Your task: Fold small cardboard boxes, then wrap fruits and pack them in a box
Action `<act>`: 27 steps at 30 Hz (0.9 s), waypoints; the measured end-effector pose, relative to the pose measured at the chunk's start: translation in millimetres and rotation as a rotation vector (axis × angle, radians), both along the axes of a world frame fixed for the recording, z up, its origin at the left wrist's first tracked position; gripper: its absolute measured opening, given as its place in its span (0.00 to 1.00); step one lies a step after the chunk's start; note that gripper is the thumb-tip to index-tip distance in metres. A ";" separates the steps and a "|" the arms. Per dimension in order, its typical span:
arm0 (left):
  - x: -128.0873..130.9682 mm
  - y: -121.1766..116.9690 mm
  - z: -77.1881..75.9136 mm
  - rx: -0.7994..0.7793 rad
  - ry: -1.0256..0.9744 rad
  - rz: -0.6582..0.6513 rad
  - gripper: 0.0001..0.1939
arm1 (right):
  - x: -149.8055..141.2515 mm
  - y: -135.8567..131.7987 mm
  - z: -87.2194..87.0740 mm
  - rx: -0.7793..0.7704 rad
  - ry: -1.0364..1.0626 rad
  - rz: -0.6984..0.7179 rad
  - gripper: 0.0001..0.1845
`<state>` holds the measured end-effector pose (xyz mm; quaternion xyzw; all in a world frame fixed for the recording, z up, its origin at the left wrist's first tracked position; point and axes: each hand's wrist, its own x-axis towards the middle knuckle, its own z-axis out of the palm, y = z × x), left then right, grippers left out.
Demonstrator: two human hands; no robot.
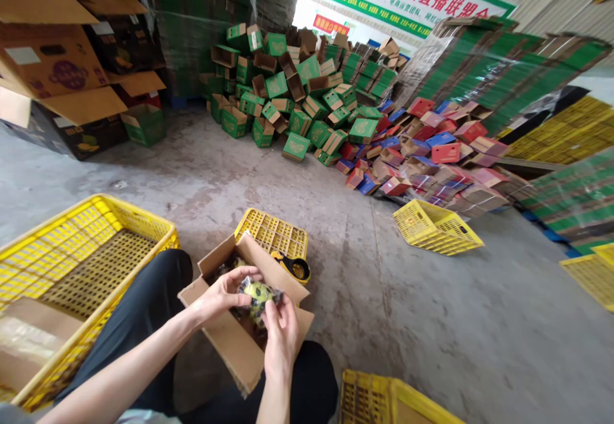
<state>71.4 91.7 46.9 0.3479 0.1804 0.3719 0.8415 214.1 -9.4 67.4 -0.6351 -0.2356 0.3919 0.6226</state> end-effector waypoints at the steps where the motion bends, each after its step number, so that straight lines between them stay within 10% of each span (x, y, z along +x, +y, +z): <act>1: -0.4 0.4 -0.3 0.016 0.004 0.014 0.36 | -0.4 0.3 0.5 0.019 -0.006 -0.004 0.31; 11: -5.8 -1.9 8.9 -0.090 0.232 -0.155 0.39 | 5.3 -0.9 -6.6 0.128 -0.112 -0.011 0.31; 27: -2.8 1.1 3.7 -0.193 0.231 0.064 0.35 | 10.7 -7.5 11.0 0.057 -0.223 -0.162 0.24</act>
